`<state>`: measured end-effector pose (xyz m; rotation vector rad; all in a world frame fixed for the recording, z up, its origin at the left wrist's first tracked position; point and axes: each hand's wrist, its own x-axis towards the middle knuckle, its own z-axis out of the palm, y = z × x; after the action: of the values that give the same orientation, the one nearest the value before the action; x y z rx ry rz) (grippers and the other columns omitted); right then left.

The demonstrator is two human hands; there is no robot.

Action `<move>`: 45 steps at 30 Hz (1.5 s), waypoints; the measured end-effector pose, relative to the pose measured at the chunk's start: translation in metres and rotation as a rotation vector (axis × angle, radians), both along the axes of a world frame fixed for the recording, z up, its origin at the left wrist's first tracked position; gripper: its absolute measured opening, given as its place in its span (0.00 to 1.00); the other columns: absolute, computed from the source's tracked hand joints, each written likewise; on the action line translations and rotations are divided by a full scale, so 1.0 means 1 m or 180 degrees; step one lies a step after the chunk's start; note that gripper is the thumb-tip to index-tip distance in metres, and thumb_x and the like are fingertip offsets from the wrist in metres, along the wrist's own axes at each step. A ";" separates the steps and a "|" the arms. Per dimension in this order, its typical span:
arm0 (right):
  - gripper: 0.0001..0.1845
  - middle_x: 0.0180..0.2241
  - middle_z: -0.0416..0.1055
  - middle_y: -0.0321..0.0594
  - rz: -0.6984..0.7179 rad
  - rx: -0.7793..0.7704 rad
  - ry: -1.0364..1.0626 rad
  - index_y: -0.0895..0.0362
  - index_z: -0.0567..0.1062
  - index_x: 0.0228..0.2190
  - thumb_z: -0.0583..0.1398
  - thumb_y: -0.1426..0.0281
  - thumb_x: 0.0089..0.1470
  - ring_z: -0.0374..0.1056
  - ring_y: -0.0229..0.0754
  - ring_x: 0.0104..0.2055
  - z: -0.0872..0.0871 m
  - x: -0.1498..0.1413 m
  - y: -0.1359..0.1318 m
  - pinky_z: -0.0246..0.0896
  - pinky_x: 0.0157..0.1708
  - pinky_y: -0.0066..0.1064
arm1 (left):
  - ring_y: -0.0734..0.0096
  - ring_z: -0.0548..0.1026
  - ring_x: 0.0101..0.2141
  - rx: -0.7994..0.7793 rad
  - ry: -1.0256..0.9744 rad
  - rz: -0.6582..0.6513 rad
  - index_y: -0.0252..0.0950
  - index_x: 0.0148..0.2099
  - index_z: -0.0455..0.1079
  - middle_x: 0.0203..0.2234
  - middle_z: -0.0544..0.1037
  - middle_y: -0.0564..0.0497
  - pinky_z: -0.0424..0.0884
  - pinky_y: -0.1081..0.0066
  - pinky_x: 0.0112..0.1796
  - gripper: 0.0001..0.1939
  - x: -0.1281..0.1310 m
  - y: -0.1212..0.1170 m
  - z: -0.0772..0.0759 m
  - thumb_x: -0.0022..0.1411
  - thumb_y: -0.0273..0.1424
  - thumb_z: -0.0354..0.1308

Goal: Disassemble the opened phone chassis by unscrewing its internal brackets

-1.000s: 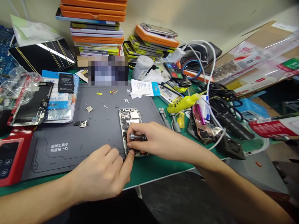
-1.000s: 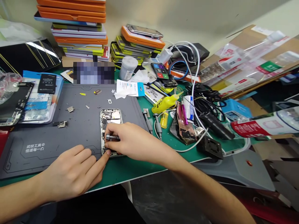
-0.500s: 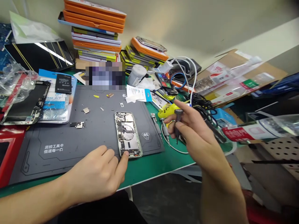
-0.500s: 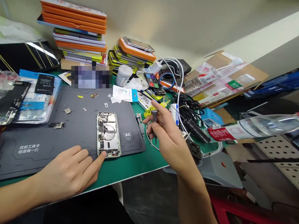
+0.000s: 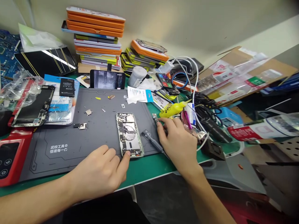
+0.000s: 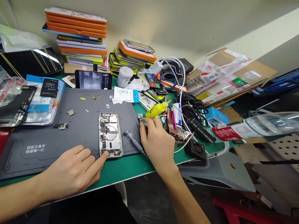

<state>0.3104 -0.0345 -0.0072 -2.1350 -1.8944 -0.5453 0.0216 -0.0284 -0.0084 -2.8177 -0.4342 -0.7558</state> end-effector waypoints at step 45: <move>0.13 0.23 0.63 0.28 0.0047 -0.1011 0.2234 0.51 0.72 0.46 0.56 0.59 0.65 0.61 0.41 0.22 0.035 -0.018 -0.029 0.57 0.27 0.31 | 0.65 0.72 0.24 0.0000 -0.0003 0.0018 0.22 0.56 0.76 0.24 0.76 0.51 0.66 0.63 0.26 0.15 -0.001 0.003 0.003 0.73 0.27 0.57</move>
<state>0.2922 -0.0637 0.0283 -2.0852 -1.6434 0.4930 0.0202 -0.0257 -0.0055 -2.8150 -0.4421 -0.7559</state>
